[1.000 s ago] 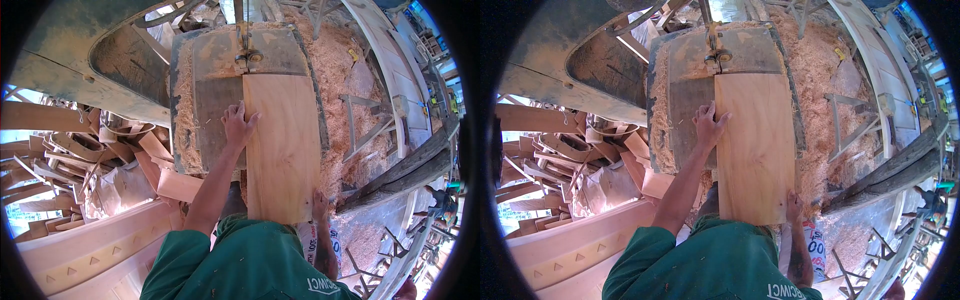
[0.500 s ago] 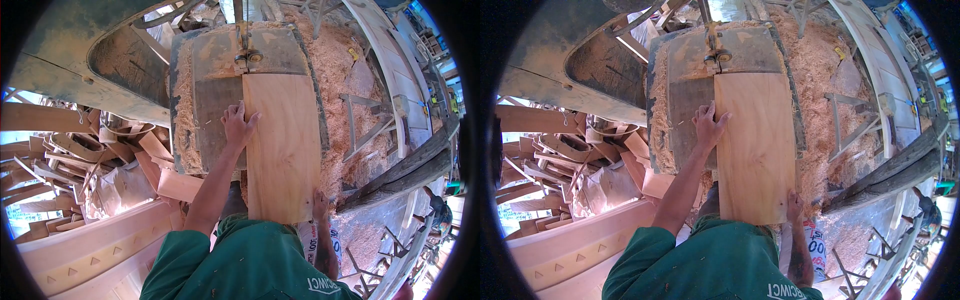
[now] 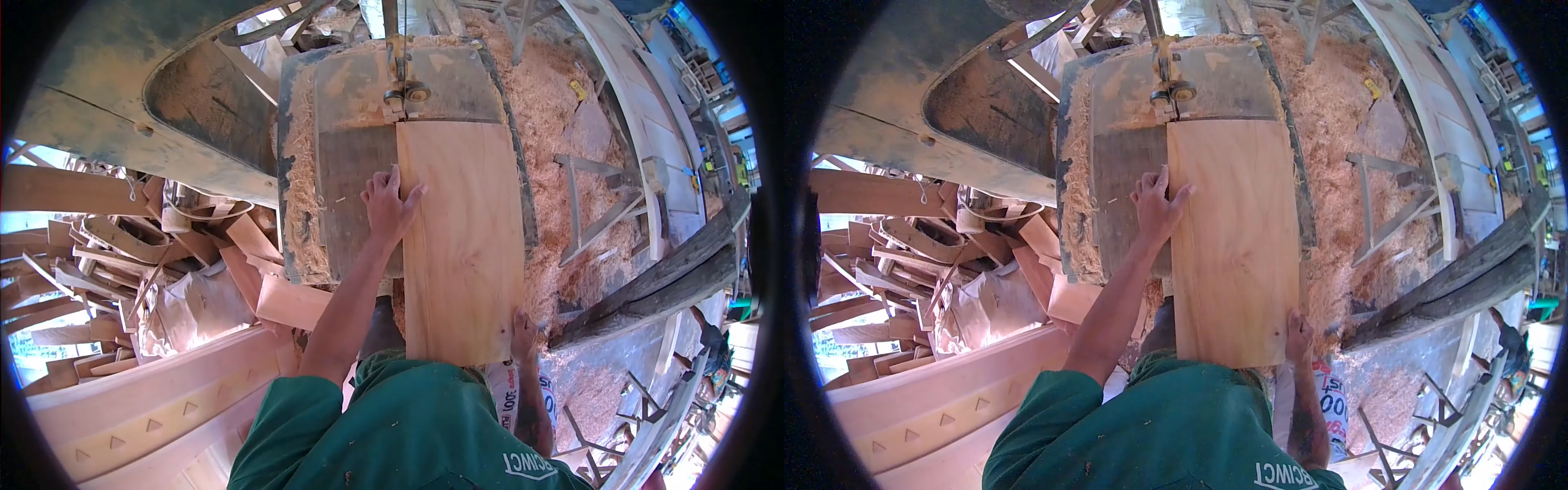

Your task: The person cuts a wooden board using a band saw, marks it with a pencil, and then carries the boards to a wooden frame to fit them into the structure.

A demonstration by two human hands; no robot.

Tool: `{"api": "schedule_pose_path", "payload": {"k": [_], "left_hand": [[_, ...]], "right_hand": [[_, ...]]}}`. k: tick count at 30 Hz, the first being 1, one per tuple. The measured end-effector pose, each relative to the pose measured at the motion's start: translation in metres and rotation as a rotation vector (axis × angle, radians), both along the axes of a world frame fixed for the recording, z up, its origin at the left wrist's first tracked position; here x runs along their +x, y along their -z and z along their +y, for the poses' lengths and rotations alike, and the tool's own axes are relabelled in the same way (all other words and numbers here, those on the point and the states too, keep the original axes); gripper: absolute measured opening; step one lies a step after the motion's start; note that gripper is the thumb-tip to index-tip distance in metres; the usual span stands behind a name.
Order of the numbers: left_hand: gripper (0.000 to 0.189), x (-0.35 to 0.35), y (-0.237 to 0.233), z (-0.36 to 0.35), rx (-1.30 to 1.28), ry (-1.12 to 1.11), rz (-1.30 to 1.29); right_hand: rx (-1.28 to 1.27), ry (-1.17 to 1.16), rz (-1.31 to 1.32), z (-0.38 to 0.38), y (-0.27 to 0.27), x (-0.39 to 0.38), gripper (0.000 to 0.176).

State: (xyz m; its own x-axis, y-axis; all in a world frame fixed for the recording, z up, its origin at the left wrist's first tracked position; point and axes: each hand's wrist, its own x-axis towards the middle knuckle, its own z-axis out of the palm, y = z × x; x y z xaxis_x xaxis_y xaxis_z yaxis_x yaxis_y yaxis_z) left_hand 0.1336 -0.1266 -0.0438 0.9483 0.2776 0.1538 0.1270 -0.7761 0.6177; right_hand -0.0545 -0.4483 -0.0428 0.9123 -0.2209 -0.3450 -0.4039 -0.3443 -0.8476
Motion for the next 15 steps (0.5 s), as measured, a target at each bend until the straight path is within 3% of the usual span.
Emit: {"api": "schedule_pose_path", "payload": {"k": [15], "left_hand": [[0.072,0.002,0.002,0.0,-0.001,0.006,0.006]], "right_hand": [[0.023,0.022,0.046,-0.002,0.0,0.003,0.05]]}}
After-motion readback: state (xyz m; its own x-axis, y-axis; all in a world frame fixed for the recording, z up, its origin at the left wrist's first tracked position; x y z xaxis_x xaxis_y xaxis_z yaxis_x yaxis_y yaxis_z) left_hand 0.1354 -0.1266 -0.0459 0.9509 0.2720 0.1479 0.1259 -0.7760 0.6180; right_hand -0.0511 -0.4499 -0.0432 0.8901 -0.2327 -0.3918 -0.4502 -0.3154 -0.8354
